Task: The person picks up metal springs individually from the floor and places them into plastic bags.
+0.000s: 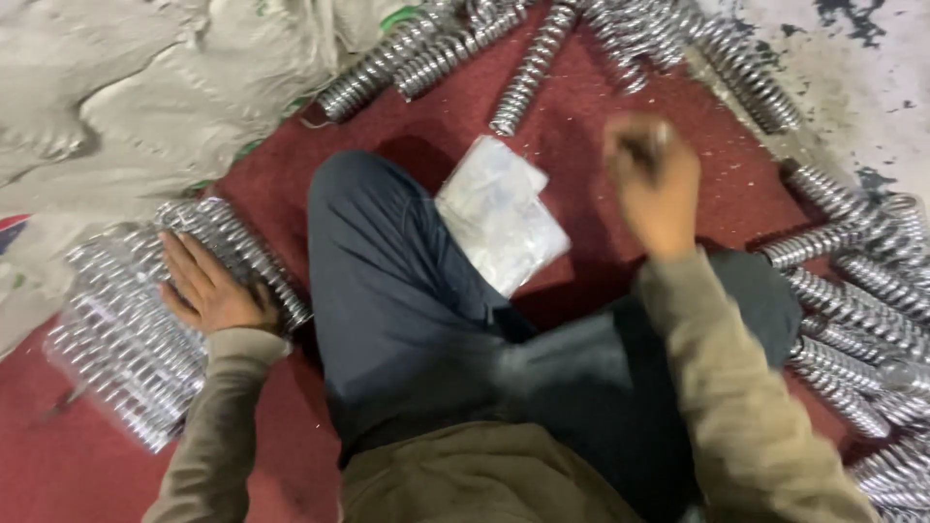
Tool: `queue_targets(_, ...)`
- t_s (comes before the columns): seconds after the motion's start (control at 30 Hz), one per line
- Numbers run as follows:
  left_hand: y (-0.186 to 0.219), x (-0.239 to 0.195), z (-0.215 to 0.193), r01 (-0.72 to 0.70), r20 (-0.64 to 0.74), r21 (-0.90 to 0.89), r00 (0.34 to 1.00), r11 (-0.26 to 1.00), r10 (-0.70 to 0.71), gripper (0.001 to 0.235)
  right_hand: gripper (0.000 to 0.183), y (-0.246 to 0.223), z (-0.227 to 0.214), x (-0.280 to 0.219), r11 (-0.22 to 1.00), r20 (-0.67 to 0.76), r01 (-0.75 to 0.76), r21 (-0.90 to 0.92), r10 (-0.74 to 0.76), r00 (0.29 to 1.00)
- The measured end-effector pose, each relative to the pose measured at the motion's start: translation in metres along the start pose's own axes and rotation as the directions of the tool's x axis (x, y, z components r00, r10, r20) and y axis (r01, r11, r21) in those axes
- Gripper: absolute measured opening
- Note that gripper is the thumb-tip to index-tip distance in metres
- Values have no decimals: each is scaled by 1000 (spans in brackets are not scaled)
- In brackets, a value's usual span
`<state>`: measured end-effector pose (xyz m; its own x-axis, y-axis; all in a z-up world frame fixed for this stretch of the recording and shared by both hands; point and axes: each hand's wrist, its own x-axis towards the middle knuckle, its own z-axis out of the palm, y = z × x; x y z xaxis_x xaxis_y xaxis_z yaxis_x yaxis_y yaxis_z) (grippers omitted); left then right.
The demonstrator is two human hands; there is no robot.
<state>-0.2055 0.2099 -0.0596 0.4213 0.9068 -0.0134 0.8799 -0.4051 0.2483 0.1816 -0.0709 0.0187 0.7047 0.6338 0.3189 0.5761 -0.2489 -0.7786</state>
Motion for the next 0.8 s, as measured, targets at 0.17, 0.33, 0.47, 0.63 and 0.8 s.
queue_targets(0.17,46,-4,-7,-123,-235,-59,966,991,106,67,58,107,16,107,751,-36,28,-660,-68,997)
queue_targets(0.33,161,15,-32,-643,-410,-371,761,669,504,31,55,103,22,133,347,130,122,-930,1,991)
queue_targets(0.47,230,62,57,-650,175,-38,744,759,645,33,31,38,-38,104,563,64,208,-800,-264,962)
queue_targets(0.63,277,108,167,-404,432,229,857,885,280,113,27,-39,-92,38,525,78,248,-814,-325,943)
queue_targets(0.8,249,124,204,-349,256,113,915,930,312,13,33,-76,-44,-52,722,35,-118,-682,193,981)
